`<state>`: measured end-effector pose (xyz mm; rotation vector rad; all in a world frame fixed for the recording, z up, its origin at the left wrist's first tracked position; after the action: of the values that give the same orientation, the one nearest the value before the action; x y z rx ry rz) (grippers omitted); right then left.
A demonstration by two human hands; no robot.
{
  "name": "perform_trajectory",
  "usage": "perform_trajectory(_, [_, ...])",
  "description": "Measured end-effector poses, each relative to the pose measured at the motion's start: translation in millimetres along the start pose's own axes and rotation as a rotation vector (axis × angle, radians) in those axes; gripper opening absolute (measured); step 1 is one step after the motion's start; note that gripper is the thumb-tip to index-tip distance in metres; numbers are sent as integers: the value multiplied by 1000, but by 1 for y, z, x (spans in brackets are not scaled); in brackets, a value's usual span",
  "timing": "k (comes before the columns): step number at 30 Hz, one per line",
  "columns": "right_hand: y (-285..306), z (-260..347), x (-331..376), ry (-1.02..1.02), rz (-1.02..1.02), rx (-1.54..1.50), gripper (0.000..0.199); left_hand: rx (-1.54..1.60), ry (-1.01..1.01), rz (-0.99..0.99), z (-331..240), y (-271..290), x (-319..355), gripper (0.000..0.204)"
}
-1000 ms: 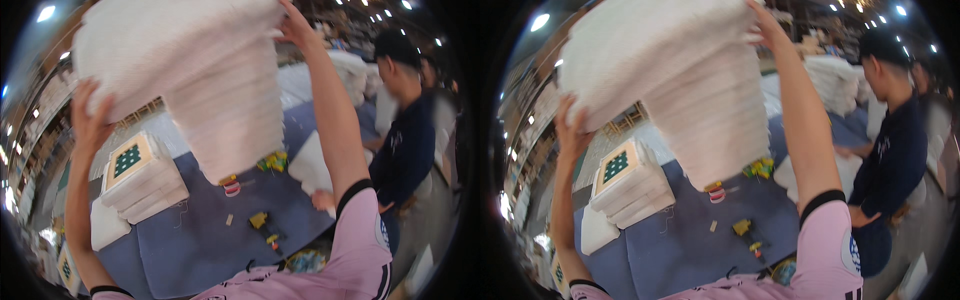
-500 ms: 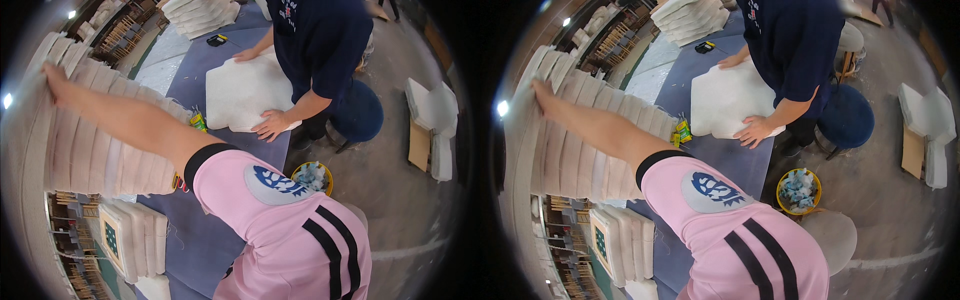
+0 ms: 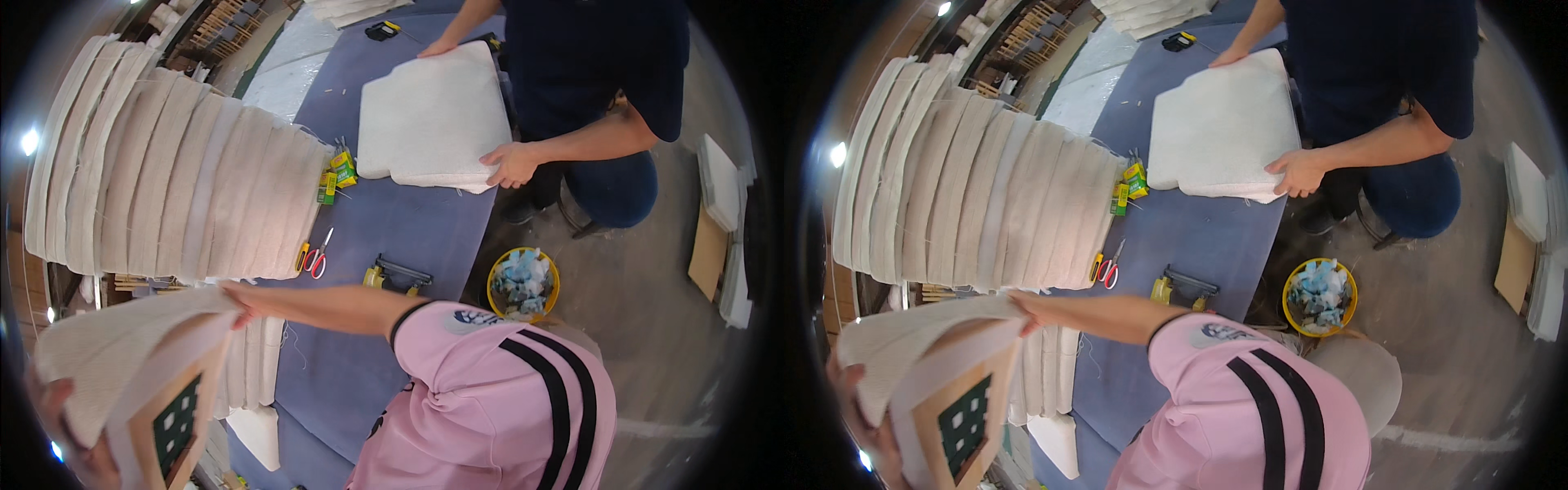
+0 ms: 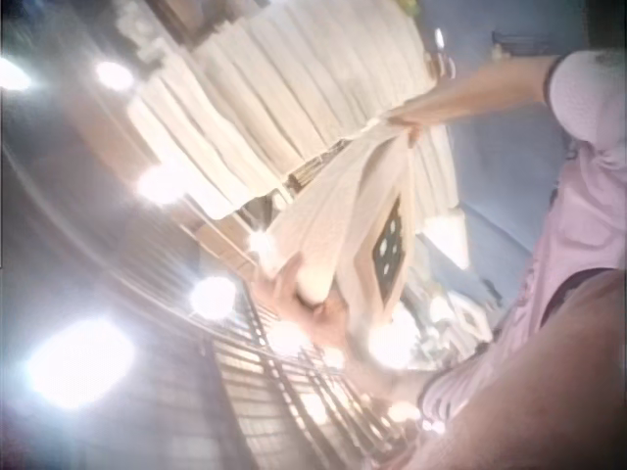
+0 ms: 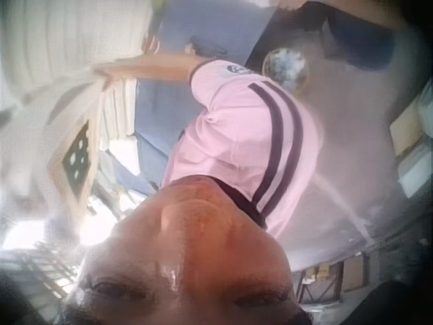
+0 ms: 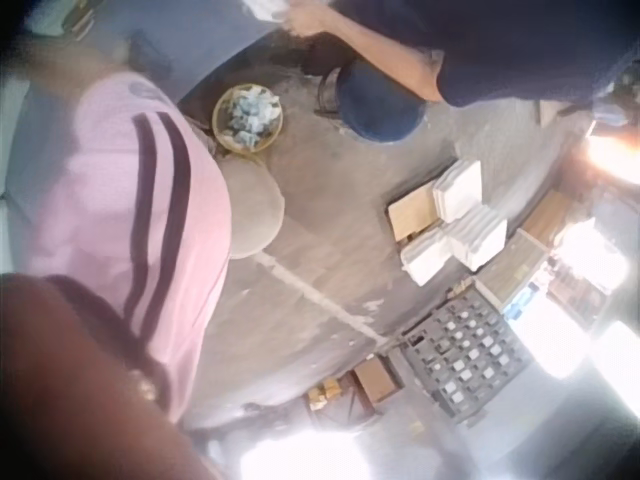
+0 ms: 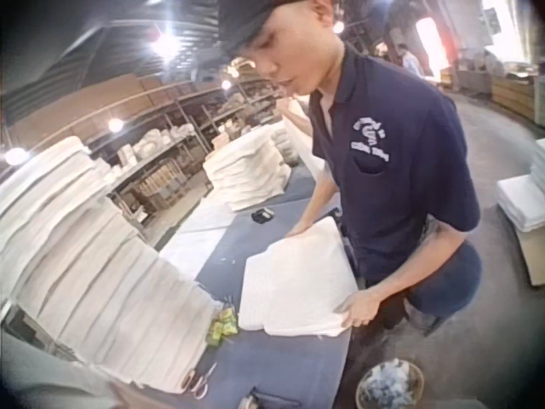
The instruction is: The person wraps white fabric around rectangular foam cushions and secures it using a pneumatic staple gun. They repeatedly pull the fabric taut, staple the edges, and flip the cushions to work on different sides. The person also stacks finished cushions and handles loose foam pieces on the workbench.
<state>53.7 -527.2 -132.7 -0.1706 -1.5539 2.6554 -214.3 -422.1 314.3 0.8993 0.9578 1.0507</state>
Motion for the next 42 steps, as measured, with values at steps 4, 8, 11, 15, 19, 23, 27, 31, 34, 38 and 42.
perform_trajectory(4, [88,-85,29,-120,-125,-127,66,158,84,84,12,-68,10,41])
perform_trajectory(8, [148,-179,87,-201,-230,-191,65,195,61,94,25,-136,33,42])
perform_trajectory(11, [181,-221,158,-358,-393,-196,61,301,90,88,52,-190,80,46])
perform_trajectory(15, [232,-212,247,-408,-761,-87,58,327,57,-5,84,-284,131,55])
perform_trajectory(19, [239,-165,300,-284,-726,316,55,340,90,-94,117,-309,119,52])
perform_trajectory(23, [229,-124,366,-75,-1035,531,51,350,2,-63,116,-310,116,53])
perform_trajectory(27, [197,-150,456,154,-1340,406,46,629,-275,63,119,-301,96,42])
perform_trajectory(31, [151,-239,522,245,-1492,163,38,791,-317,57,121,-314,93,27])
perform_trajectory(34, [136,-321,551,150,-1629,166,36,878,-294,43,137,-316,95,26])
perform_trajectory(38, [161,-382,563,475,-1590,40,33,946,-298,-1,166,-320,108,27])
perform_trajectory(42, [122,-338,548,291,-1643,248,32,964,-276,-21,170,-324,114,29])
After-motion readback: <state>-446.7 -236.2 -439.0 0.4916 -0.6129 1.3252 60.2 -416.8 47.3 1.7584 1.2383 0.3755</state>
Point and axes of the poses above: each hand's wrist, its own x-axis away from the middle knuckle, its own y-axis out of the back of the hand, z = x × y, the point moved 8 cm from there along -x, towards the middle knuckle, and after that the axes turned 1 degree about x, right-handed, at the moved point
